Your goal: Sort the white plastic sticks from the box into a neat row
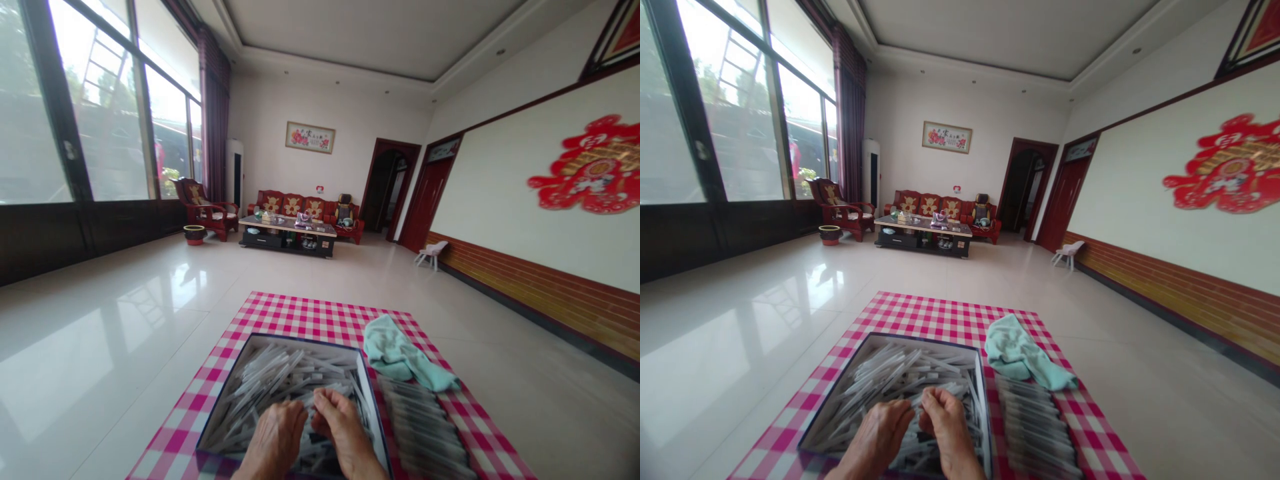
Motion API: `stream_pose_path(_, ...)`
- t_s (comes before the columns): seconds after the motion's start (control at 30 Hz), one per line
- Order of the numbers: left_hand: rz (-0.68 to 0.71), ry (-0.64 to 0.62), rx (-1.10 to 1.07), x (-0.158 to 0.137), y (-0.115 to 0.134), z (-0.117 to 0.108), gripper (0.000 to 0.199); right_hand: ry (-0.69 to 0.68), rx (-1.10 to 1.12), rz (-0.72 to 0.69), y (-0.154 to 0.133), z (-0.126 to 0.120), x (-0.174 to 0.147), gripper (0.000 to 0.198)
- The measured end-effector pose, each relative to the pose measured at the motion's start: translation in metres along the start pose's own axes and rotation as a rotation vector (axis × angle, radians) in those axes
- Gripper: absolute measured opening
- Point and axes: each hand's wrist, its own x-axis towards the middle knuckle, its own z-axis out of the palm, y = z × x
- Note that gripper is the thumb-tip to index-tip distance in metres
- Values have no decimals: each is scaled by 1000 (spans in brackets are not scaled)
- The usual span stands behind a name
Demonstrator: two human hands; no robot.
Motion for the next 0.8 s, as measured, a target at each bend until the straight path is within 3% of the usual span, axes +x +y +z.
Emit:
stream_pose_path(0.13,15,38,-127,3,1,-3,32,-127,41,25,-1,-2,-4,31)
stream_pose_path(0.23,61,79,-238,3,-3,1,30,-188,-46,10,-1,1,-7,27)
stream_pose_path(0.33,98,191,-234,2,-12,10,35,-206,-113,-12,1,9,-8,25)
stream_pose_path(0.4,81,187,-263,2,-17,14,42,-178,-78,-27,0,14,-8,26)
stream_pose_path(0.5,10,177,-326,4,-19,15,56,-29,54,-96,-14,12,-5,32)
stream_pose_path(0.63,-20,215,-341,5,-19,13,61,174,59,-337,-59,-24,-1,39)
stream_pose_path(0.73,29,237,-336,6,-21,14,54,299,-312,-551,-94,-72,2,42)
stream_pose_path(0.8,54,248,-342,6,-23,16,50,342,-441,-590,-108,-106,6,39)
